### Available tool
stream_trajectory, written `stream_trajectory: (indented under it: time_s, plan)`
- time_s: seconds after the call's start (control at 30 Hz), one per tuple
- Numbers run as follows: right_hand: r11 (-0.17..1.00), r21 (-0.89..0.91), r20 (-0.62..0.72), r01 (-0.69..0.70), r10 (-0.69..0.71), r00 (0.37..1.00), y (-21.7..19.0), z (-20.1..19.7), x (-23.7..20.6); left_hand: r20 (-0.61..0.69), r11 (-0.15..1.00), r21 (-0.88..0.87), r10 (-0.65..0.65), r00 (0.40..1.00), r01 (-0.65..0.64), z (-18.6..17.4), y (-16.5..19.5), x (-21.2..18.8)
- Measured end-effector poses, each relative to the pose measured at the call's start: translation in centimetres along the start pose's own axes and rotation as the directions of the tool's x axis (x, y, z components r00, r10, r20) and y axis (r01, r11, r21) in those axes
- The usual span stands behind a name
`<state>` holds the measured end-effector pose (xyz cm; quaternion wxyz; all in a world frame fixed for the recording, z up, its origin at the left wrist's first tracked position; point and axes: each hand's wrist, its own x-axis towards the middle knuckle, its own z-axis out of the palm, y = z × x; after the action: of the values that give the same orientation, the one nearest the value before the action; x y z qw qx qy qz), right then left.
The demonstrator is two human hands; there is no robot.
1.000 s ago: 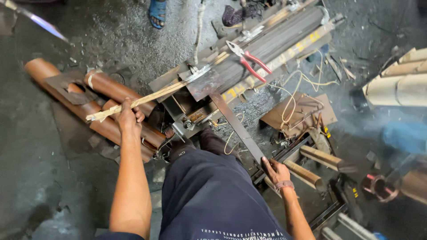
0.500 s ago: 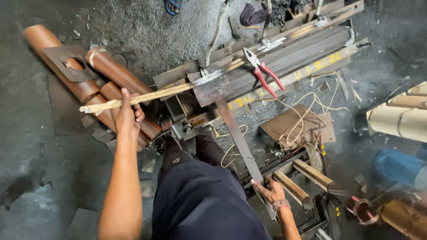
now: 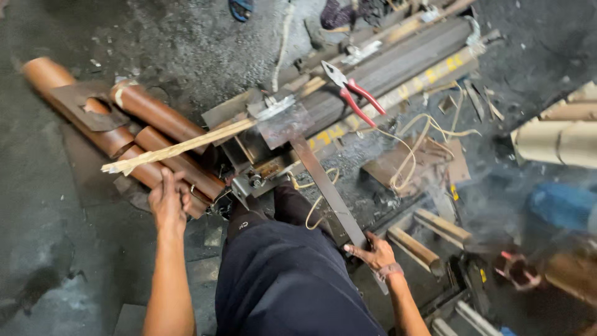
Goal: The person welds a metal rod to a metal frame using a welding torch and a wooden stick. They repeatedly position the rod, strike an arc, and weld the joint while holding the rod in place.
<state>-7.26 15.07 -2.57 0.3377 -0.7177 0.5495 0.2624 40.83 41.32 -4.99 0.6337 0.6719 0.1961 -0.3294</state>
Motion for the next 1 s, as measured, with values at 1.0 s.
stream_trajectory:
  time_s: [1.0]
  plan:
    - [0.976,-0.204,-0.434,0.071,-0.155,0.887,-3.2,-2.9,-0.3,0.494,-0.270,0.567,0.868,0.058,-0.778,5.3,6.7,-10.1]
